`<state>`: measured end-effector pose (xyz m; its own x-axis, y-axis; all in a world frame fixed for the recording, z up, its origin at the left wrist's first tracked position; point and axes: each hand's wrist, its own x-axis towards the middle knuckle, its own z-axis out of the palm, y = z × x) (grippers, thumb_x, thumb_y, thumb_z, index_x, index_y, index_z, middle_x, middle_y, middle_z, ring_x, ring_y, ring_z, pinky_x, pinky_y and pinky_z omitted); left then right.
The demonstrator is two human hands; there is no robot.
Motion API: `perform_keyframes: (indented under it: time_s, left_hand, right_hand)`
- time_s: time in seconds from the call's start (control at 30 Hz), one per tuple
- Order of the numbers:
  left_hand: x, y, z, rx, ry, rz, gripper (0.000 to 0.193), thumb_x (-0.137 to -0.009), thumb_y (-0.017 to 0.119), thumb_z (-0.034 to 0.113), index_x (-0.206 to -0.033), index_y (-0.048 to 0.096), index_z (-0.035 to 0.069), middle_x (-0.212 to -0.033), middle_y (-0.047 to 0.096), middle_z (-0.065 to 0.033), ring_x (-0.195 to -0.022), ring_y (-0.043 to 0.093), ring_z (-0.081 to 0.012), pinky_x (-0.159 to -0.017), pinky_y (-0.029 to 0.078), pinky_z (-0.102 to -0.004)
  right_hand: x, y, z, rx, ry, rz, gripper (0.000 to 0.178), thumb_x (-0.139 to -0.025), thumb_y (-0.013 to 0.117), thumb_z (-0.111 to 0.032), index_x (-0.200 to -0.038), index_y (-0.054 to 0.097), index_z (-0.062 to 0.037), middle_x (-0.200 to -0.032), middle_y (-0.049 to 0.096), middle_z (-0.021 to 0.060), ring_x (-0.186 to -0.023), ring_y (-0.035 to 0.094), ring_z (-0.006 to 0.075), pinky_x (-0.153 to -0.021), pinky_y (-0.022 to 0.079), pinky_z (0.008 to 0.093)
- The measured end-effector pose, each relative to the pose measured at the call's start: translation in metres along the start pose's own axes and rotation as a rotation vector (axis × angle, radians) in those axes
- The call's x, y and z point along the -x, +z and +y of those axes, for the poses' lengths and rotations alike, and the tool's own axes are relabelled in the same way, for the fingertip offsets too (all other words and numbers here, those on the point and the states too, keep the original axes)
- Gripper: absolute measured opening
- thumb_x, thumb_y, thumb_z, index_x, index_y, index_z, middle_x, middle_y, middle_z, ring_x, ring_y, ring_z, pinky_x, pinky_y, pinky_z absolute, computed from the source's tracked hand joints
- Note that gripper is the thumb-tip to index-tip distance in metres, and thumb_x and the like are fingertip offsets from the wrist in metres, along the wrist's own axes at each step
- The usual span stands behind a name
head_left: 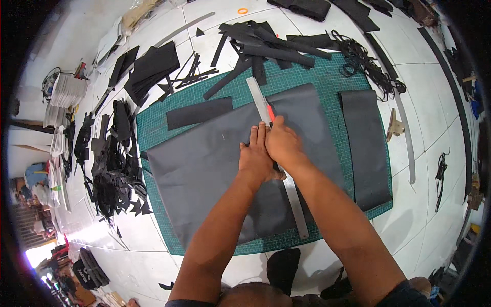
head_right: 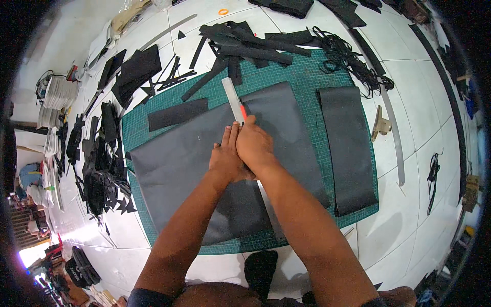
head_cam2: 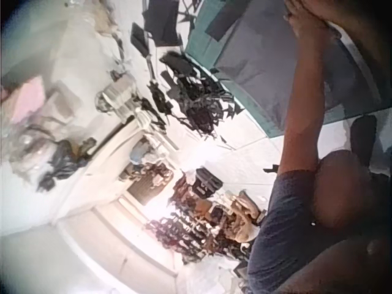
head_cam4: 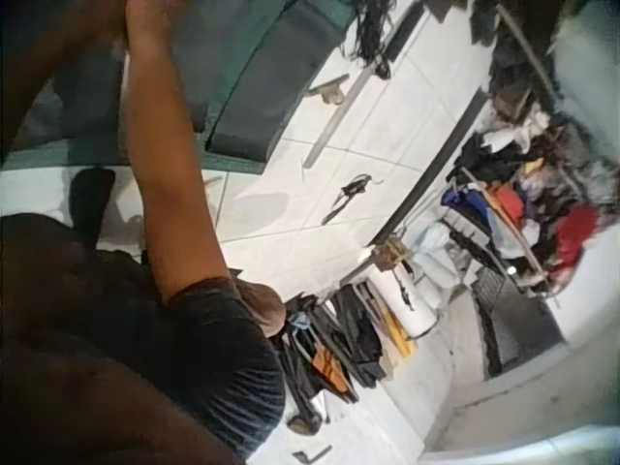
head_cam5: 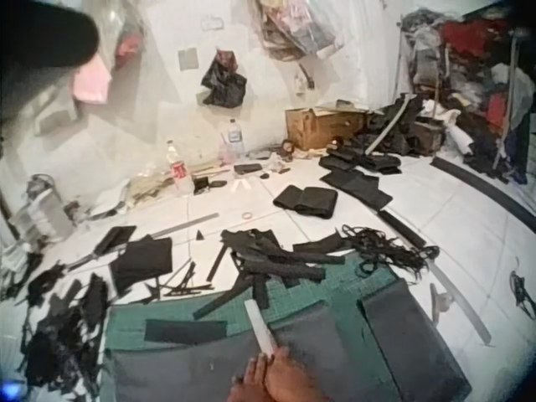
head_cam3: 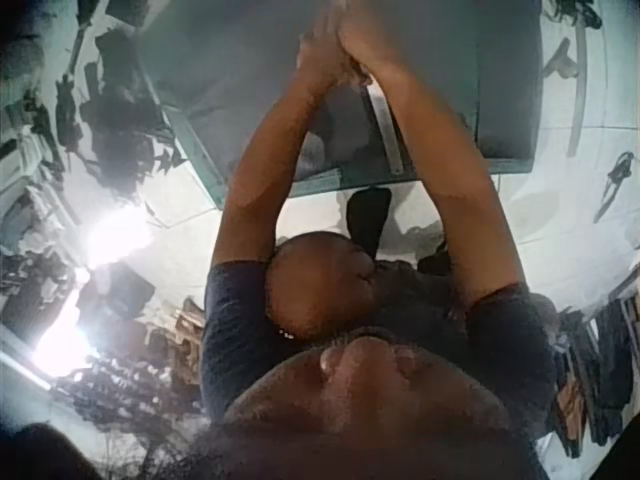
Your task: The recorder uses a utility knife and a metal ruler to cut rectangular strips from a sheet of black synthetic material on a cutting mat.
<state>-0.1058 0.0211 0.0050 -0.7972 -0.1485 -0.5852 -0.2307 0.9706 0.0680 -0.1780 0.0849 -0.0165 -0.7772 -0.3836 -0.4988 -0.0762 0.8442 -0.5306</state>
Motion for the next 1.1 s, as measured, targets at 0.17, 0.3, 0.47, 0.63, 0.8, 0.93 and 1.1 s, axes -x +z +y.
perform_keyframes:
  time_s: [0.17, 0.3, 0.47, 0.63, 0.8, 0.93, 1.1]
  left_hand:
    - [0.000, 0.000, 0.000, -0.010, -0.001, 0.011, 0.136, -0.055, 0.082, 0.065, -0.153, 0.008, 0.006, -0.160, 0.008, -0.0141, -0.148, 0.011, -0.0319, -0.108, 0.037, -0.0544]
    - [-0.006, 0.000, 0.004, -0.068, 0.004, -0.022, 0.135, -0.055, 0.082, 0.066, -0.153, 0.010, 0.006, -0.160, 0.006, -0.0145, -0.148, 0.010, -0.0327, -0.107, 0.038, -0.0553]
    - [-0.008, 0.000, 0.005, -0.076, 0.003, -0.025, 0.137, -0.055, 0.081, 0.068, -0.153, 0.010, 0.003, -0.160, 0.005, -0.0158, -0.148, 0.010, -0.0326, -0.107, 0.038, -0.0543]
    - [-0.008, 0.003, 0.004, -0.088, -0.001, -0.002, 0.140, -0.055, 0.081, 0.068, -0.152, 0.008, -0.002, -0.160, 0.006, -0.0168, -0.148, 0.011, -0.0326, -0.107, 0.038, -0.0527]
    - [-0.007, 0.005, 0.006, -0.077, -0.042, 0.018, 0.146, -0.049, 0.081, 0.071, -0.152, 0.006, 0.000, -0.161, 0.003, -0.0149, -0.148, 0.011, -0.0311, -0.109, 0.037, -0.0520]
    - [-0.008, 0.002, 0.006, -0.072, -0.043, 0.018, 0.147, -0.048, 0.082, 0.070, -0.152, 0.005, 0.000, -0.161, 0.003, -0.0146, -0.148, 0.011, -0.0310, -0.109, 0.037, -0.0522]
    - [-0.007, 0.004, 0.007, -0.065, -0.026, 0.035, 0.147, -0.048, 0.082, 0.070, -0.151, 0.006, -0.002, -0.160, 0.005, -0.0158, -0.148, 0.012, -0.0321, -0.109, 0.037, -0.0504]
  right_hand:
    - [-0.005, -0.006, -0.001, 0.060, -0.072, -0.010, 0.036, -0.096, 0.046, -0.029, -0.116, 0.042, 0.0007, -0.108, 0.064, 0.0268, -0.105, 0.061, 0.0429, -0.090, 0.047, 0.0526]
    - [-0.008, -0.026, -0.014, 0.150, -0.067, -0.048, 0.030, -0.097, 0.046, -0.023, -0.114, 0.047, 0.0016, -0.111, 0.065, 0.0248, -0.107, 0.064, 0.0378, -0.092, 0.048, 0.0490]
    - [0.000, -0.038, -0.016, 0.154, -0.009, -0.130, 0.035, -0.095, 0.049, -0.024, -0.118, 0.046, 0.0025, -0.113, 0.064, 0.0259, -0.108, 0.063, 0.0387, -0.095, 0.047, 0.0492]
    - [0.046, -0.022, 0.033, 0.194, -0.065, -0.180, 0.033, -0.092, 0.052, -0.019, -0.117, 0.046, 0.0020, -0.109, 0.065, 0.0270, -0.105, 0.063, 0.0414, -0.091, 0.048, 0.0498]
    - [0.115, -0.022, 0.061, 0.185, 0.007, -0.262, 0.026, -0.093, 0.050, -0.013, -0.114, 0.044, 0.0010, -0.107, 0.065, 0.0268, -0.102, 0.064, 0.0416, -0.090, 0.049, 0.0501]
    - [0.126, -0.020, 0.071, 0.244, 0.011, -0.302, 0.029, -0.093, 0.050, -0.014, -0.116, 0.041, 0.0008, -0.107, 0.065, 0.0265, -0.102, 0.064, 0.0403, -0.089, 0.049, 0.0485]
    - [0.124, -0.021, 0.079, 0.330, -0.008, -0.287, 0.029, -0.093, 0.051, -0.016, -0.115, 0.039, -0.0001, -0.100, 0.066, 0.0252, -0.099, 0.065, 0.0391, -0.086, 0.051, 0.0475]
